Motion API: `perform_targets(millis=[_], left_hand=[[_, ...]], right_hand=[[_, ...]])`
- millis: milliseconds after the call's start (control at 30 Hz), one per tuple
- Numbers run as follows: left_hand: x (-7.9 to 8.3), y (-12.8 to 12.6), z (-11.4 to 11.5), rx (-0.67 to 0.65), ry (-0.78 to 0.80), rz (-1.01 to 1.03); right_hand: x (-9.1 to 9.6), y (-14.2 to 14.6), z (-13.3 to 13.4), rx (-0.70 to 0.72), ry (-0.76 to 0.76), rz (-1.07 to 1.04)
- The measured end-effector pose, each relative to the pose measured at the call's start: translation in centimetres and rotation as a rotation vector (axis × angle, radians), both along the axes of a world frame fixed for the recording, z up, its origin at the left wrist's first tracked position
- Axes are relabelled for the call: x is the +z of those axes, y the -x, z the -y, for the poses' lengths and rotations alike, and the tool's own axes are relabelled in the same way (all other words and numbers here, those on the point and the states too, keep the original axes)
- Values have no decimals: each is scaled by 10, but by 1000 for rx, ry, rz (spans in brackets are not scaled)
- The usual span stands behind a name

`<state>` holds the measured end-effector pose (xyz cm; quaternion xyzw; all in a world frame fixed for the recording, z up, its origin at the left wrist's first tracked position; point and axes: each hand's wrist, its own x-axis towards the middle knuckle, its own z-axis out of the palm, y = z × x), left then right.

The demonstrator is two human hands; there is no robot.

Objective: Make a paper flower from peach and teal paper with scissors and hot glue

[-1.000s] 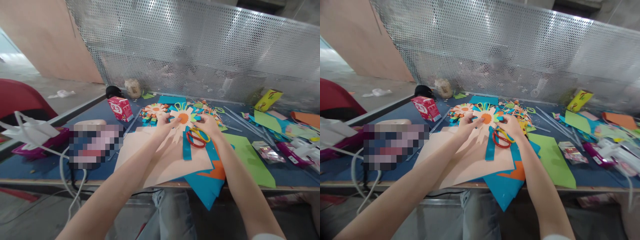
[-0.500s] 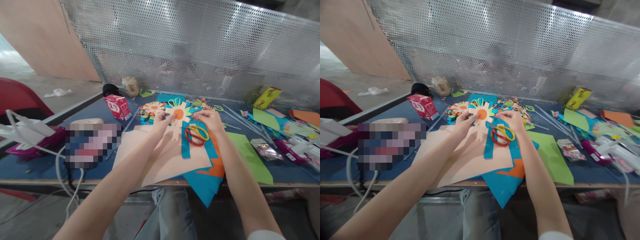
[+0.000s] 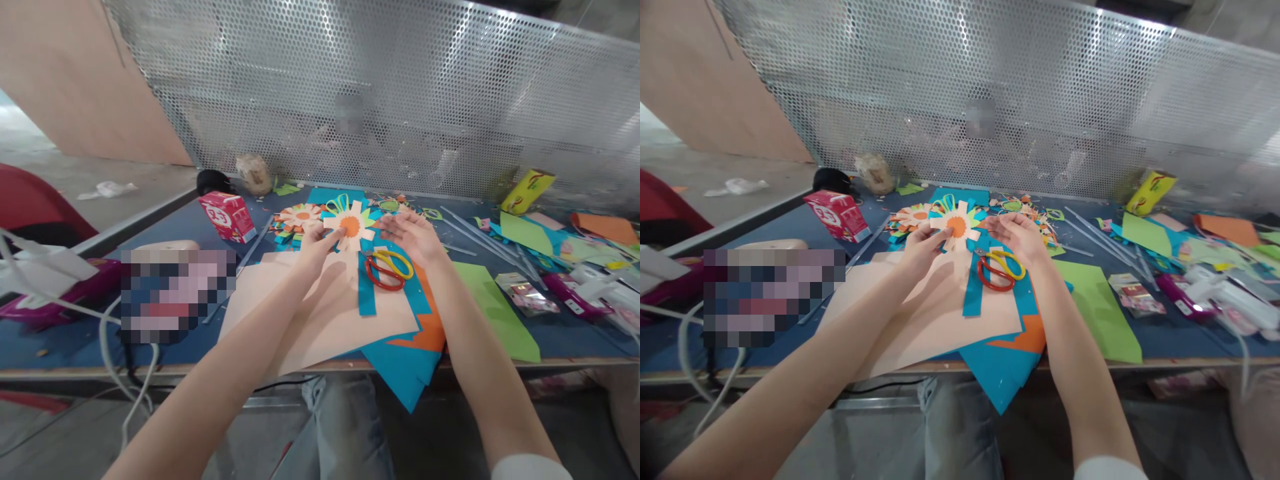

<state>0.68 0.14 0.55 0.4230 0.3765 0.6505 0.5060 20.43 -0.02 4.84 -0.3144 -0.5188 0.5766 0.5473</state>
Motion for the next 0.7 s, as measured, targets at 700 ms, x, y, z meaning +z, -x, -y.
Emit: perform_targets(millis=[700], left_hand=[[-2, -1, 0, 3, -121, -85]], right_hand=[[6, -61, -32, -496, -465, -311]])
